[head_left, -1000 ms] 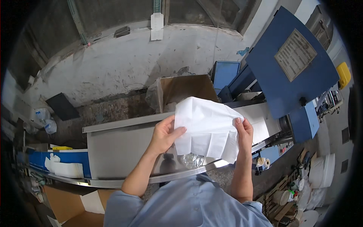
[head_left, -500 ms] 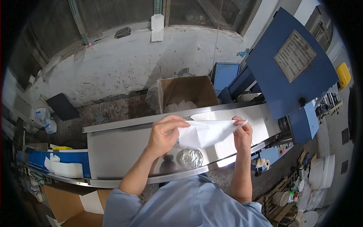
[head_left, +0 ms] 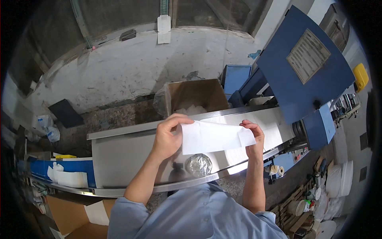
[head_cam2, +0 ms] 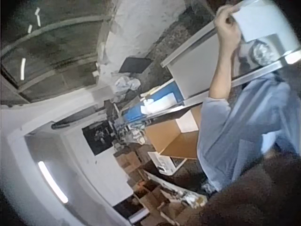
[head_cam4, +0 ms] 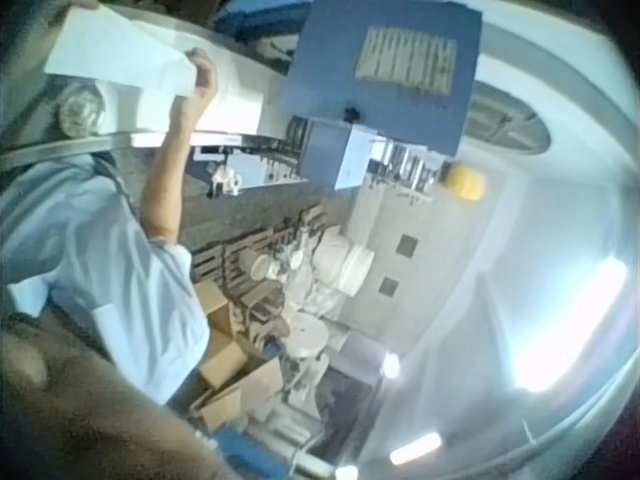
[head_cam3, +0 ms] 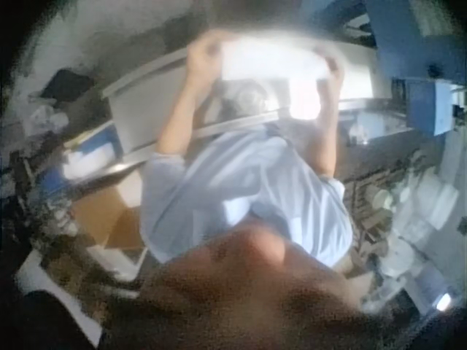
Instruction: Pack stacks of folded paper into a cardboard box.
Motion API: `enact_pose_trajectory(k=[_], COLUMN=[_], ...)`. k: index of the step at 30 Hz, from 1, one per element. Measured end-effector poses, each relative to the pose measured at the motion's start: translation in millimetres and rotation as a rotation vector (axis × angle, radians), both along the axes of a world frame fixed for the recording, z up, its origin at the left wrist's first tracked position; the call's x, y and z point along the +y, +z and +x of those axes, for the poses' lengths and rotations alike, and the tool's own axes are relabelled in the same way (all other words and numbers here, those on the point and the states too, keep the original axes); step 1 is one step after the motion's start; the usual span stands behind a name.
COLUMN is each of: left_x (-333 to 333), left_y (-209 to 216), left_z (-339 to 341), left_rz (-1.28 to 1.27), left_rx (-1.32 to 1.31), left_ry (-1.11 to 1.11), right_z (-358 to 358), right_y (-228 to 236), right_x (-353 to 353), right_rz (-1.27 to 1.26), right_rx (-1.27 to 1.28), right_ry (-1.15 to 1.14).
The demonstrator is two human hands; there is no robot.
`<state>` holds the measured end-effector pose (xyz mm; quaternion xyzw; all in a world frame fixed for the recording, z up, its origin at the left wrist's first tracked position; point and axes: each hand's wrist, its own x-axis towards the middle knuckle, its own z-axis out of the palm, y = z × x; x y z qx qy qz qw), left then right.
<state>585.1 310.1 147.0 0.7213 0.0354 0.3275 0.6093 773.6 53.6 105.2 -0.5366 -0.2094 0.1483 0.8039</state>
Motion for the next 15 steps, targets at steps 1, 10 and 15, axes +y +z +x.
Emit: enact_pose_trajectory(k=[1,10,15], left_x=[0,11,14], left_y=[-1,-7,-9], left_z=[1,2,5], left_rz=[-0.04,-0.156,-0.258], left_rx=[-0.008,-0.038,-0.069], left_ry=[-0.009,-0.034,-0.046], right_z=[0,-11,-11], right_y=[0,16,19], right_x=[-1,3,0], right_rz=[0.006,-0.046,-0.081], right_rx=[-0.016,-0.101,-0.177], right_ry=[0.002,0.0,0.016])
